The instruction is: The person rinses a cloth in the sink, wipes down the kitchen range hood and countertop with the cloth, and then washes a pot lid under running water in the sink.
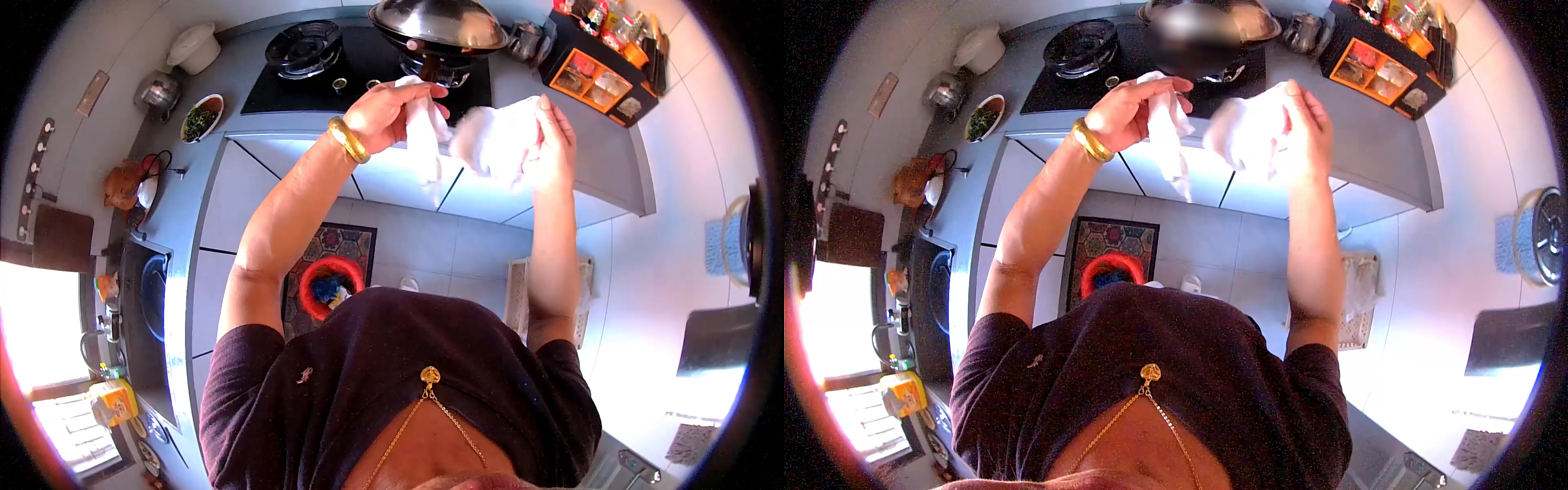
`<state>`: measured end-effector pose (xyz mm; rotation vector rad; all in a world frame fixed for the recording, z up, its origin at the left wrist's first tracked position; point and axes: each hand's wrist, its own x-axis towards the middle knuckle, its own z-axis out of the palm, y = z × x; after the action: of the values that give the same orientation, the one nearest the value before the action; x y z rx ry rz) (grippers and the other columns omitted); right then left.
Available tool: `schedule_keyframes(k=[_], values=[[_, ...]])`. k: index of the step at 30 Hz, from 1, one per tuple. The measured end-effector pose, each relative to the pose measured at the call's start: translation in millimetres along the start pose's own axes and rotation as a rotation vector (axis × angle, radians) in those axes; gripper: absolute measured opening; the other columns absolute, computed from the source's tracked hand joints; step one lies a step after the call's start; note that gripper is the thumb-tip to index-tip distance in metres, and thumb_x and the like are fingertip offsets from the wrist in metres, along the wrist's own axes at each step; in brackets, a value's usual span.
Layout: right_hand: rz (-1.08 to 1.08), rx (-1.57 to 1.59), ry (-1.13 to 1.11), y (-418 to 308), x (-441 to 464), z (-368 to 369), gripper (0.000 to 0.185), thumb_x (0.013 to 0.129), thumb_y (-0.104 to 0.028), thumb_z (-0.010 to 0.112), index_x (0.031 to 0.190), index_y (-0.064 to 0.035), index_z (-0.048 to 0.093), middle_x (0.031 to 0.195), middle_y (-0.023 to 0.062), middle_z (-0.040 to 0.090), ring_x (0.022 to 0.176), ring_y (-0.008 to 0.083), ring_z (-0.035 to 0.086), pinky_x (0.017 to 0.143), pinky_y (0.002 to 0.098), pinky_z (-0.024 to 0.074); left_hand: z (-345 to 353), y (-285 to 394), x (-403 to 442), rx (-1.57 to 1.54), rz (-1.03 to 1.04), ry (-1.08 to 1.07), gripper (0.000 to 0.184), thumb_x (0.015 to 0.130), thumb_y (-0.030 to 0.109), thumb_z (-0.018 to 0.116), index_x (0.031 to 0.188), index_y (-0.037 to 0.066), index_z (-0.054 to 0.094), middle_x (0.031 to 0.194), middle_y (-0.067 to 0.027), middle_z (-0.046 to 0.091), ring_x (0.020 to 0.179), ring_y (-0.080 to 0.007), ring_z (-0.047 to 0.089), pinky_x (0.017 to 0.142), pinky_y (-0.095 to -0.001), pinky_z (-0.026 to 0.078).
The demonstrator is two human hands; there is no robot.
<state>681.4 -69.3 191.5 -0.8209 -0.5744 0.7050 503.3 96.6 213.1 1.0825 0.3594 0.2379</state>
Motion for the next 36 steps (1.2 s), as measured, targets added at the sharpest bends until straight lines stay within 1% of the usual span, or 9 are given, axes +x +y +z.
schedule_keyframes(k=[6, 12, 18, 20, 22, 24, 29, 31, 36], values=[[-0.035, -0.216, -0.256, 29, -14, 79, 0.028, 0.081, -0.023, 0.066, 0.098, -0.0042, 0.056, 0.078, 0.0001, 0.057, 0.066, 0.007, 0.052, 0.055, 0.0213, 0.0432, 24, 10, -13, 0.082, 0.203, 0.007, 0.03, 0.09, 0.028, 0.05, 0.106, 0.004, 0.058, 0.087, -0.0049, 0.063, 0.073, -0.0143, 0.061, 0.064, -0.0285, 0.052], [0.275, -0.194, -0.403, 45, 18, 72, 0.017, 0.081, -0.015, 0.065, 0.084, 0.0008, 0.059, 0.077, -0.0008, 0.057, 0.069, 0.0059, 0.051, 0.059, 0.0214, 0.0409, -6, 35, -23, 0.839, 0.55, 0.018, 0.027, 0.081, 0.025, 0.068, 0.099, 0.005, 0.063, 0.086, -0.0008, 0.063, 0.08, -0.0073, 0.056, 0.074, -0.0243, 0.047], [-0.523, -0.847, -0.44, 36, 66, 128, 0.017, 0.088, -0.01, 0.056, 0.079, 0.0049, 0.057, 0.07, 0.0002, 0.053, 0.063, 0.0078, 0.048, 0.057, 0.0217, 0.0394, -72, 61, -24, 0.556, 0.347, -0.003, 0.029, 0.077, 0.003, 0.06, 0.106, 0.002, 0.059, 0.087, -0.0012, 0.062, 0.081, -0.0076, 0.057, 0.073, -0.0243, 0.048], [-0.492, -0.734, -0.436, 46, 93, 145, 0.019, 0.089, -0.014, 0.055, 0.082, 0.0028, 0.058, 0.07, -0.0015, 0.054, 0.064, 0.0076, 0.049, 0.058, 0.0214, 0.0404, -94, 78, -26, 0.626, 0.28, 0.079, 0.036, 0.076, 0.003, 0.058, 0.111, 0.002, 0.056, 0.089, -0.0016, 0.061, 0.081, -0.0089, 0.058, 0.071, -0.0243, 0.049], [0.034, -0.513, -0.444, 48, 100, 180, 0.021, 0.091, -0.023, 0.053, 0.08, -0.0062, 0.057, 0.064, -0.0052, 0.05, 0.053, 0.0018, 0.042, 0.047, 0.0175, 0.034, -119, 89, -19, 0.429, 0.384, -0.091, 0.051, 0.074, 0.002, 0.059, 0.124, 0.003, 0.045, 0.106, -0.0036, 0.056, 0.095, -0.0113, 0.054, 0.081, -0.0266, 0.045], [-0.037, -0.562, -0.544, 66, 122, 213, 0.02, 0.09, -0.024, 0.054, 0.079, -0.0072, 0.056, 0.062, -0.006, 0.049, 0.049, -0.0001, 0.038, 0.043, 0.0164, 0.0297, -145, 99, -8, 0.175, 0.568, -0.309, 0.062, 0.076, 0.005, 0.066, 0.13, 0.004, 0.037, 0.12, -0.0056, 0.05, 0.108, -0.0127, 0.047, 0.09, -0.0289, 0.041], [-0.223, -0.878, -0.711, 84, 208, 313, 0.017, 0.087, -0.013, 0.057, 0.074, -0.0023, 0.054, 0.063, -0.0046, 0.051, 0.062, 0.0037, 0.046, 0.053, 0.0225, 0.0387, -239, 152, 1, 0.169, 0.37, -0.224, 0.032, 0.077, 0.018, 0.071, 0.103, 0.0, 0.061, 0.091, -0.0047, 0.063, 0.084, -0.0126, 0.059, 0.076, -0.026, 0.047], [-0.744, -1.077, -0.773, 75, 271, 374, 0.027, 0.082, -0.021, 0.064, 0.072, -0.0017, 0.048, 0.057, 0.0048, 0.049, 0.056, 0.0108, 0.046, 0.053, 0.028, 0.0398, -273, 175, 6, 0.126, 0.413, -0.124, 0.028, 0.078, 0.016, 0.069, 0.1, 0.0, 0.062, 0.088, -0.005, 0.063, 0.079, -0.0132, 0.06, 0.073, -0.0252, 0.048], [-2.11, -1.202, -0.556, 29, 328, 559, 0.041, 0.079, -0.036, 0.06, 0.098, 0.0, 0.056, 0.113, 0.0217, 0.052, 0.098, 0.0332, 0.052, 0.08, 0.0449, 0.0418, -351, 216, 40, 0.241, 0.405, -0.028, 0.02, 0.084, 0.015, 0.062, 0.098, 0.001, 0.061, 0.084, -0.0029, 0.063, 0.076, -0.0101, 0.059, 0.066, -0.0247, 0.047]])
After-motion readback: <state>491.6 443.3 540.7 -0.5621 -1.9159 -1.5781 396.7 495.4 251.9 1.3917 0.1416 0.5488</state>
